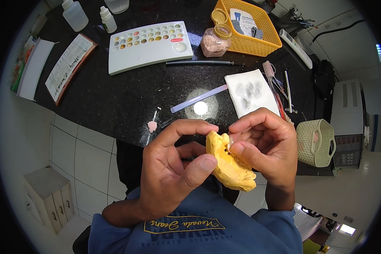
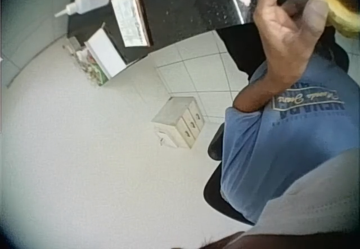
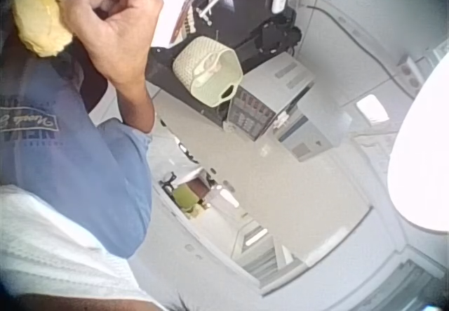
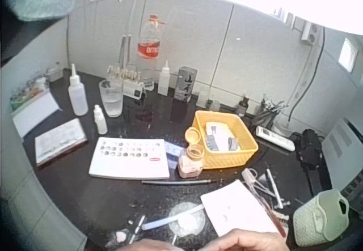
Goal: Applying a glaze or finish to a dental crown using a fine brush and checking its fit on a dental model.
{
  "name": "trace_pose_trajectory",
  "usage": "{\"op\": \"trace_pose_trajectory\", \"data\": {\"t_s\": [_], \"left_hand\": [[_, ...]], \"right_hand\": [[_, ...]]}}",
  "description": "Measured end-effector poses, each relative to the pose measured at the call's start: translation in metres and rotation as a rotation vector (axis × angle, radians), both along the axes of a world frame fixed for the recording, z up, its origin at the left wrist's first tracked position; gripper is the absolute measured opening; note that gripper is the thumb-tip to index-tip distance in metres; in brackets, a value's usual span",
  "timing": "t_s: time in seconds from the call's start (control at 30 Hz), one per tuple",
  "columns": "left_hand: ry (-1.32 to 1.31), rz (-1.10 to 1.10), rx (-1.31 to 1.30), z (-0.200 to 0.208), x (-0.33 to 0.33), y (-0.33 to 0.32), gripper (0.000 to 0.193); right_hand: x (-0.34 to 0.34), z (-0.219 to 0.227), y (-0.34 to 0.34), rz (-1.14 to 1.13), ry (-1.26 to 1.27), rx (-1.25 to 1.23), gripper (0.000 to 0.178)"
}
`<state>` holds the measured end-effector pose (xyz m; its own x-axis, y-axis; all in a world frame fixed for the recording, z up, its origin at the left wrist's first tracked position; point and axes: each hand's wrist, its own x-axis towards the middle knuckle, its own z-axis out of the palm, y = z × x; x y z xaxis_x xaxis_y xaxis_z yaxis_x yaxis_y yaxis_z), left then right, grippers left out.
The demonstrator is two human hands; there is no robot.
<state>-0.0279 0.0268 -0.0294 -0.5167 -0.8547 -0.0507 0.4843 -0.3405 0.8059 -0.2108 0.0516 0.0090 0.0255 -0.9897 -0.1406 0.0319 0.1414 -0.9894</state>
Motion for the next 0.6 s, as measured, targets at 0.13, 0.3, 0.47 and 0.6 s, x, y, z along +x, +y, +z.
{"op": "trace_pose_trajectory", "data": {"t_s": [0.13,0.3,0.47,0.6], "left_hand": [[0.000,0.005,0.001,0.000,0.000,0.000,0.038],[-0.005,0.005,-0.001,0.000,0.001,0.000,0.039],[0.000,0.014,-0.006,0.000,0.000,0.001,0.039],[-0.021,0.043,-0.019,0.000,0.003,0.001,0.040]], "right_hand": [[0.000,0.000,0.000,-0.008,-0.002,0.002,0.025],[0.000,-0.001,0.000,-0.015,0.001,0.006,0.025],[-0.004,0.000,-0.001,-0.021,0.013,-0.006,0.024],[-0.011,0.003,0.001,-0.089,-0.003,-0.031,0.023]]}}
